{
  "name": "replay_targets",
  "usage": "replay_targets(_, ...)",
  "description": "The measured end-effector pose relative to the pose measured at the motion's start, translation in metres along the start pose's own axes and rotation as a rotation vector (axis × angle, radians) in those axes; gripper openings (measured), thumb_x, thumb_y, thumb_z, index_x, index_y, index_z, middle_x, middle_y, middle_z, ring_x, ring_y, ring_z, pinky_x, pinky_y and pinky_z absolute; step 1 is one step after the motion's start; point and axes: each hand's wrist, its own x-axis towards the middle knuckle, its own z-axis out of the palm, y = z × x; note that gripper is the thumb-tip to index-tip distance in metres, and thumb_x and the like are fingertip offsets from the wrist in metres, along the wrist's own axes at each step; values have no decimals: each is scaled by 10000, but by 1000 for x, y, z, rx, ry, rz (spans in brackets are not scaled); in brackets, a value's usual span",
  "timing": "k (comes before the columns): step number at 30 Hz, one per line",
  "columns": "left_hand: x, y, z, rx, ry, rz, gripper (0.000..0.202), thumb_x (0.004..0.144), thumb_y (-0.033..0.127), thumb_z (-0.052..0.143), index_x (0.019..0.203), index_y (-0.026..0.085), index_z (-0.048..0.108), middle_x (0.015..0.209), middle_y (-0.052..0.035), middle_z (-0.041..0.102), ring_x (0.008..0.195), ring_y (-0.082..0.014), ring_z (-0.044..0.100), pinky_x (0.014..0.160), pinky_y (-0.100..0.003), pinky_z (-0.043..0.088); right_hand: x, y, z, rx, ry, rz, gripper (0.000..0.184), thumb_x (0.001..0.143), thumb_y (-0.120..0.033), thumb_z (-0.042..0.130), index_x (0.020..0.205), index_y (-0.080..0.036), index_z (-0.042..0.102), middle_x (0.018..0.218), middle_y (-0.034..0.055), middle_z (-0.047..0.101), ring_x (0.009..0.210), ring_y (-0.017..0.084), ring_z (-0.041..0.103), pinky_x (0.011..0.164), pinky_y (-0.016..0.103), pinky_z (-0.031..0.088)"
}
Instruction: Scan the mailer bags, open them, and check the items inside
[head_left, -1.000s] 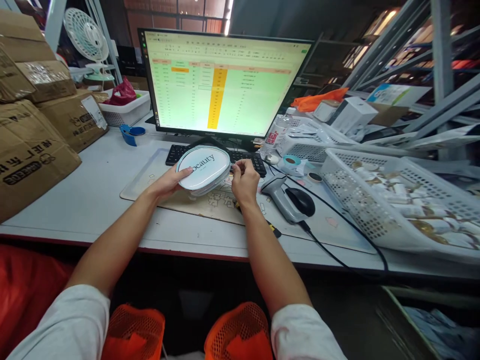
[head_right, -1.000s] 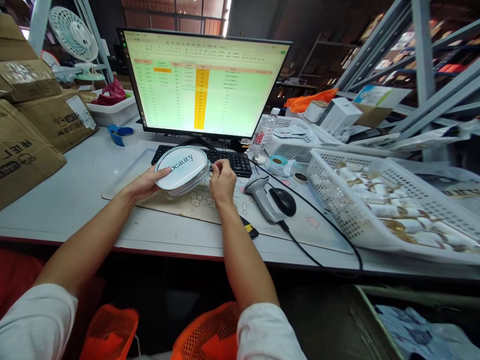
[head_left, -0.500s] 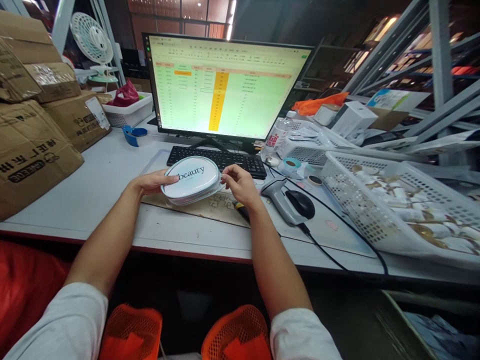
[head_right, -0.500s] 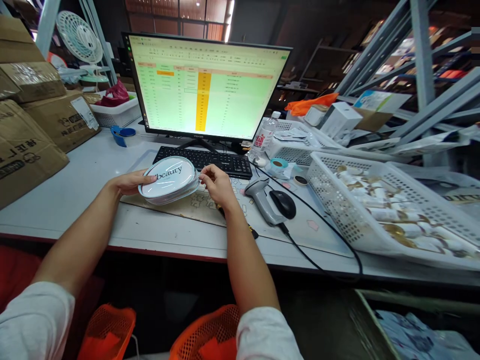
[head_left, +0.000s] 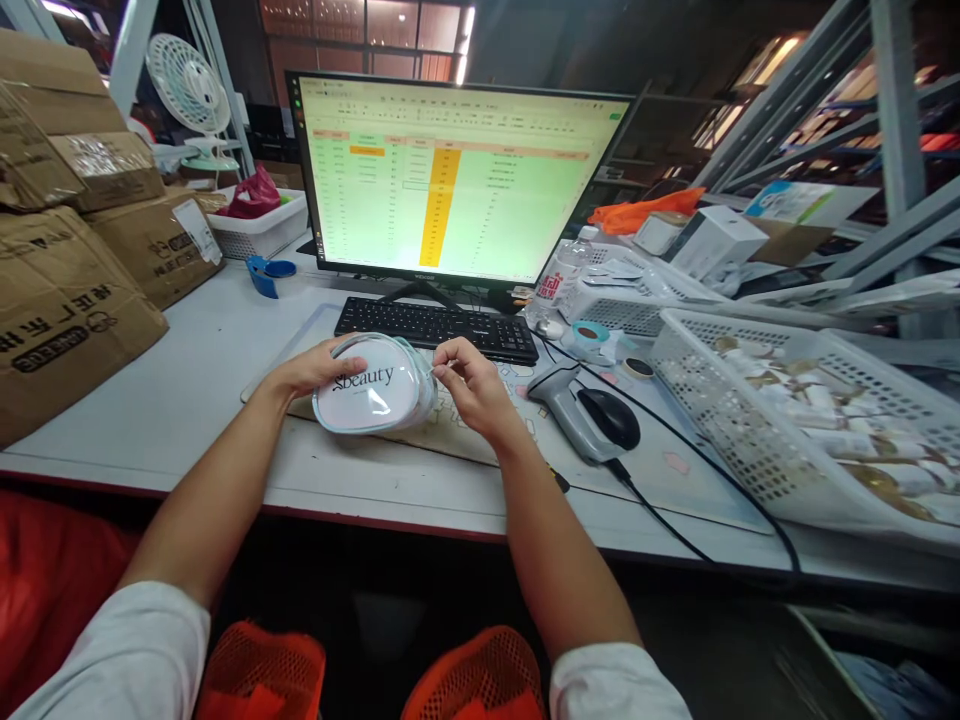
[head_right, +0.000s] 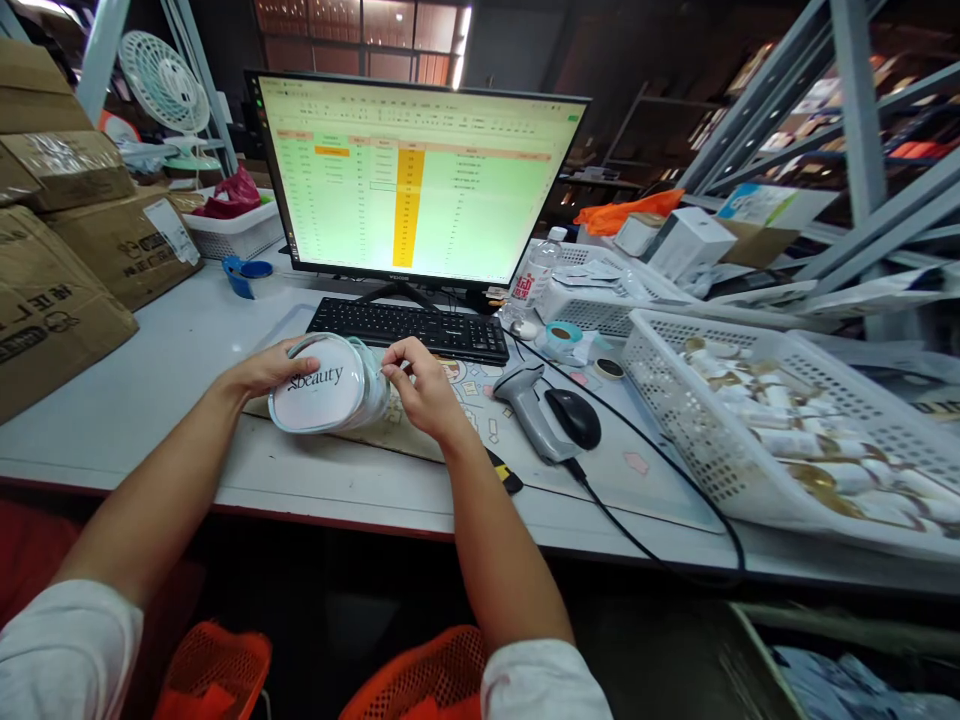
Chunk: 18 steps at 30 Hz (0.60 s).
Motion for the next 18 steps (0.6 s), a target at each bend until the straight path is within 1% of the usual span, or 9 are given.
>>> replay_targets(3,-8,14,12,141,-184,-19,586,680,418,895,1213,242,728,1145,-82,725,1009,-263,687,797,-276,564,0,-1,4,-43,-8,-30,103,962,-315,558,915,-227,580,927,38,588,855,190,547,793,337,456)
replay_targets(5,-13,23,22,173,-305,-38,684,691,373,889,1331,284,662,1210,-69,708,1084,-266,674,838,-279,563,0,-3,3,44,-76,11,144,962,-365,575,928,-225,584,936,38,594,856,189,549,775,328,460)
replay_targets(7,-17,28,28,151,-393,-79,805,708,354,877,1443,317,552,1172,-62,715,1049,-256,690,803,-281,569,-1,-6,0,177,-203,78,214,951,-438,606,941,-225,590,919,31,591,823,179,542,730,311,462)
replay_targets(9,-18,27,27,102,-449,-127,894,703,349,882,1496,325,469,1109,-61,725,967,-249,710,737,-281,570,-2,-8,0,268,-310,128,274,938,-496,626,941,-224,595,872,19,580,770,167,524,685,296,455)
replay_targets(11,-16,21,22,30,-446,-151,954,670,357,908,1503,319,445,1094,-65,725,929,-245,715,701,-275,566,-3,-8,2,285,-308,139,294,937,-515,629,928,-224,591,862,19,590,768,167,532,696,300,464)
replay_targets(12,-14,16,19,-15,-411,-152,961,652,372,921,1492,312,456,1100,-69,723,926,-243,715,696,-272,565,-3,-8,5,279,-252,130,286,942,-508,624,925,-225,583,882,26,607,795,174,552,723,310,476)
replay_targets(13,-11,9,16,-66,-359,-151,946,636,401,931,1465,295,488,1099,-75,722,920,-242,714,697,-272,565,-3,-7,8,265,-160,112,267,951,-491,616,930,-228,574,917,36,626,838,184,578,764,324,489)
replay_targets(16,1,-12,15,-238,-186,-168,782,629,544,916,1279,210,640,1086,-116,730,917,-257,713,734,-306,582,-3,-2,18,152,239,35,195,987,-434,565,983,-240,541,1019,65,652,965,210,619,889,366,497)
replay_targets(18,10,-24,21,-354,-68,-175,685,640,608,889,1137,180,691,1092,-132,735,926,-255,708,763,-319,589,-4,2,21,37,436,-22,176,1004,-418,527,1011,-242,526,1044,75,648,997,218,621,924,385,492)
